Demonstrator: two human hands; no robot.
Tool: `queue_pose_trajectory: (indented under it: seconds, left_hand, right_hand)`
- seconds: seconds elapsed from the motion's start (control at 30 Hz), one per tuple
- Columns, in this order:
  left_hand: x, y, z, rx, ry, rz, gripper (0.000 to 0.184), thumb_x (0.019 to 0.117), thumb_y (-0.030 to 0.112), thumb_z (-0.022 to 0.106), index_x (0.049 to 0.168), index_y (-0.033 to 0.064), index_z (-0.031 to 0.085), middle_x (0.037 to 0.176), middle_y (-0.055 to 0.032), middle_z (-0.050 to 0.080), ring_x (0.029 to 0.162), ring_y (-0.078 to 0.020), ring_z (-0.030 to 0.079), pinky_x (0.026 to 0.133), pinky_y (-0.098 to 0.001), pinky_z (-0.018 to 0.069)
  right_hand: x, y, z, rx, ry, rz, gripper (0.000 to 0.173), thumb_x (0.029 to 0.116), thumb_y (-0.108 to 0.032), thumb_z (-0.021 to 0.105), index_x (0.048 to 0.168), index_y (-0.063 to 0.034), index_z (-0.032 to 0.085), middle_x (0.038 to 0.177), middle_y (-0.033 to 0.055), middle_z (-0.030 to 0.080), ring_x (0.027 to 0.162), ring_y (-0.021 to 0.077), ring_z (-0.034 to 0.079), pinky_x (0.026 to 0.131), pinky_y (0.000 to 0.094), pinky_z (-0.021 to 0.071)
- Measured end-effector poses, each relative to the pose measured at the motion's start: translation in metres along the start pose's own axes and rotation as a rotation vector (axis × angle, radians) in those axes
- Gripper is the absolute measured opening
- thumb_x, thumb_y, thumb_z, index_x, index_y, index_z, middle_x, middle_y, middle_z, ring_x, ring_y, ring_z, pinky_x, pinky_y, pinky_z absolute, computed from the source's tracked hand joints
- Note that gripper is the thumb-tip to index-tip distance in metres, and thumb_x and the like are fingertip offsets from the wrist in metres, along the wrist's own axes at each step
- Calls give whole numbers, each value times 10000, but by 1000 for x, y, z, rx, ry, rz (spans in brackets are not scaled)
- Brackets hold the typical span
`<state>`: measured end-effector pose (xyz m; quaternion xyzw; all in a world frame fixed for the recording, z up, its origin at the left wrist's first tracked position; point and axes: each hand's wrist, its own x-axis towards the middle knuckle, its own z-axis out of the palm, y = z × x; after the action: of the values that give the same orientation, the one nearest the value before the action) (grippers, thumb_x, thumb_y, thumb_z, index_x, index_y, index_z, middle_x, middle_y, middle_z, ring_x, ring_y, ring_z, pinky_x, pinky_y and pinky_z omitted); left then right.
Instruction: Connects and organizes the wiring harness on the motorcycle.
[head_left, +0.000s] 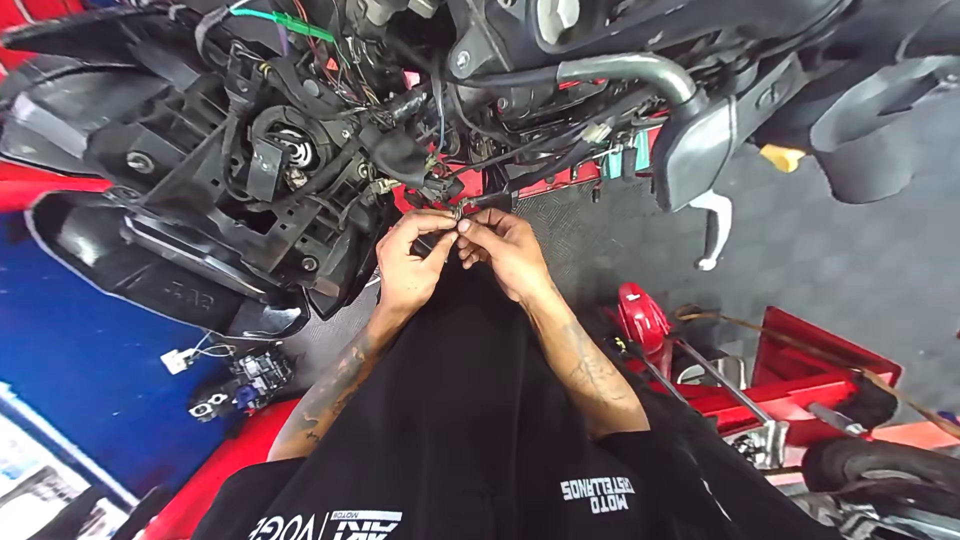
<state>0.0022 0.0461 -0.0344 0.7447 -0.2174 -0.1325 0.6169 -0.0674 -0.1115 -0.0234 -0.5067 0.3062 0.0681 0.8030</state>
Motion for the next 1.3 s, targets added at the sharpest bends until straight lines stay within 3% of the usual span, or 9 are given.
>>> queue_pose_trajectory:
  seconds: [0.17, 0.27, 0.47, 0.77, 1.07, 1.2, 1.3]
  left_hand:
    - [0, 2, -1, 43, 2, -1, 214, 839, -39, 778, 1038, 19, 730, 1114, -95, 735, 1045, -180, 709, 890, -345, 607]
    - [0, 2, 0, 55, -2, -9, 208, 843, -26, 769, 1041, 19, 723, 1114, -95, 730, 1007, -172, 709, 876, -341, 605]
    - [0, 3, 0, 83, 7, -6, 206, 844, -4, 783, 1041, 21, 729, 1119, -92, 733, 995, -156, 709, 857, -320, 604]
    - [2, 3, 1, 120, 14, 3, 189, 836, -13, 760, 1015, 35, 727, 1094, -80, 733, 978, -144, 702, 844, -311, 595]
    - [1, 6, 1, 136, 38, 26, 173, 843, -25, 742, 1006, 29, 725, 1085, -85, 735, 964, -144, 701, 830, -307, 592]
    - [1, 7, 1, 121, 30, -25, 203, 845, 8, 766, 1043, 35, 727, 1122, -80, 738, 935, -129, 705, 803, -292, 594]
    - [1, 6, 1, 118, 28, -25, 212, 842, 3, 764, 1050, 27, 728, 1136, -87, 737, 937, -130, 707, 805, -291, 596]
  right_hand:
    - [-2, -4, -1, -122, 76, -140, 25, 964, -55, 671, 974, -37, 658, 816, 65, 690, 634, 132, 663, 553, 267, 585]
    - [-5, -7, -4, -279, 112, -228, 22, 944, -78, 687, 962, -67, 682, 793, 45, 672, 596, 118, 621, 512, 253, 547]
    - [-5, -7, -4, -283, 76, -159, 72, 943, -97, 713, 998, -56, 694, 817, 39, 694, 615, 106, 638, 543, 253, 565]
    - [-2, -5, 10, -386, 192, -298, 18, 899, -69, 719, 913, -79, 716, 795, 9, 693, 641, 78, 639, 556, 238, 545]
    - [-2, -8, -1, -317, 62, -239, 95, 878, -12, 715, 959, -60, 704, 811, 25, 679, 606, 76, 596, 530, 210, 512]
    - [-4, -8, -10, -318, -18, -230, 187, 844, 51, 704, 1000, -49, 675, 904, 53, 685, 653, 104, 622, 560, 235, 546]
    - [-5, -7, -11, -246, -40, -198, 177, 886, 25, 698, 1051, -34, 675, 936, 61, 698, 690, 116, 653, 602, 255, 580]
